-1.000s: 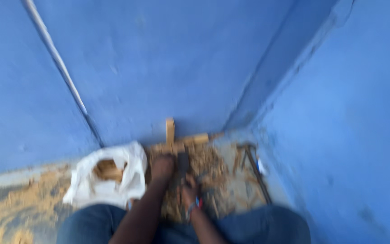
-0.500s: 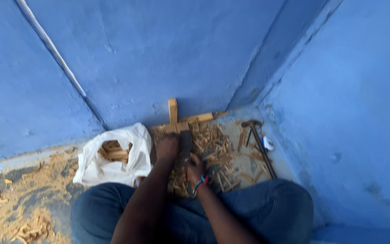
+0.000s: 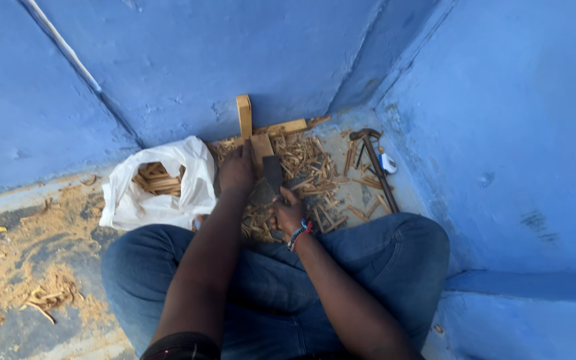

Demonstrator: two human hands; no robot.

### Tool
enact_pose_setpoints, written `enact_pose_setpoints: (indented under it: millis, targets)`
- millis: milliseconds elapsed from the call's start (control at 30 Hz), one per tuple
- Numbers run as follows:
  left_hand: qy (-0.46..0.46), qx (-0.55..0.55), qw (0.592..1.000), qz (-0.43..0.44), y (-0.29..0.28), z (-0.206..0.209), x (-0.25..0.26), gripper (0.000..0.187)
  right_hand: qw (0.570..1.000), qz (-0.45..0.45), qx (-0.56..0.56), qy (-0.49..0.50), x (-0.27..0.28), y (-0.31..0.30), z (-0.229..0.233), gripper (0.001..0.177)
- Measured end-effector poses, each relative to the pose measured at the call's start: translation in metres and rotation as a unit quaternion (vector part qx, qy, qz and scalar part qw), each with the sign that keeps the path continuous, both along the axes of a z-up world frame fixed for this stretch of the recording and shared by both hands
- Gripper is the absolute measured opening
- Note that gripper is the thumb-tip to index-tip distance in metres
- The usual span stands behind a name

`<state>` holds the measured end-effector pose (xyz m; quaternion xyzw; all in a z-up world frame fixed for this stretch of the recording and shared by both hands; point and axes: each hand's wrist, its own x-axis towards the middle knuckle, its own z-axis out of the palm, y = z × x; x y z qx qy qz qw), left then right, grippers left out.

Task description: The person sits on the floor and uses a chisel and hammer to carve small wooden pieces against a larger wooden block. They place each piece on the support and remove shavings by hand or using the chisel, occasionally using a hammer to drive the chisel.

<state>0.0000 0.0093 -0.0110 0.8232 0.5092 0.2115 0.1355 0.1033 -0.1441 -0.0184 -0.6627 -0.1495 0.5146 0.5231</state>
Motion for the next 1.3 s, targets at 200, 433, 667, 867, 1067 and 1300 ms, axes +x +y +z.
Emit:
enact_pose_setpoints:
  millis: [200,433,667,867,1067,1300]
  targets:
    - [0.022,-0.027,0.999,-0.014,-0.007,0.023,-0.016,0.079,1.000,-0.002,0.006,0.028,-0.004,-0.010,0.021,0.059]
    - [0.177,0.038,0.974,-0.134,-0.037,0.044,-0.003,0.080,0.998,0.046,0.033,-0.002,-0.016,-0.019,0.045,0.062]
    - [0.149,0.068,0.982,-0.094,-0.034,-0.005,0.004,0.055,0.996,0.078,0.042,0.013,-0.010,-0.016,0.036,0.060]
    - [0.133,0.060,0.987,-0.062,-0.032,-0.024,0.011,0.058,0.997,0.072,0.010,0.013,-0.009,-0.010,0.029,0.057]
    - [0.134,0.050,0.989,-0.048,-0.016,-0.025,0.017,0.059,0.997,0.072,-0.018,0.024,-0.005,0.009,0.034,0.056]
    - [0.130,0.077,0.987,-0.056,-0.002,-0.026,0.019,0.059,0.997,0.064,-0.015,0.031,-0.009,0.022,0.034,0.055]
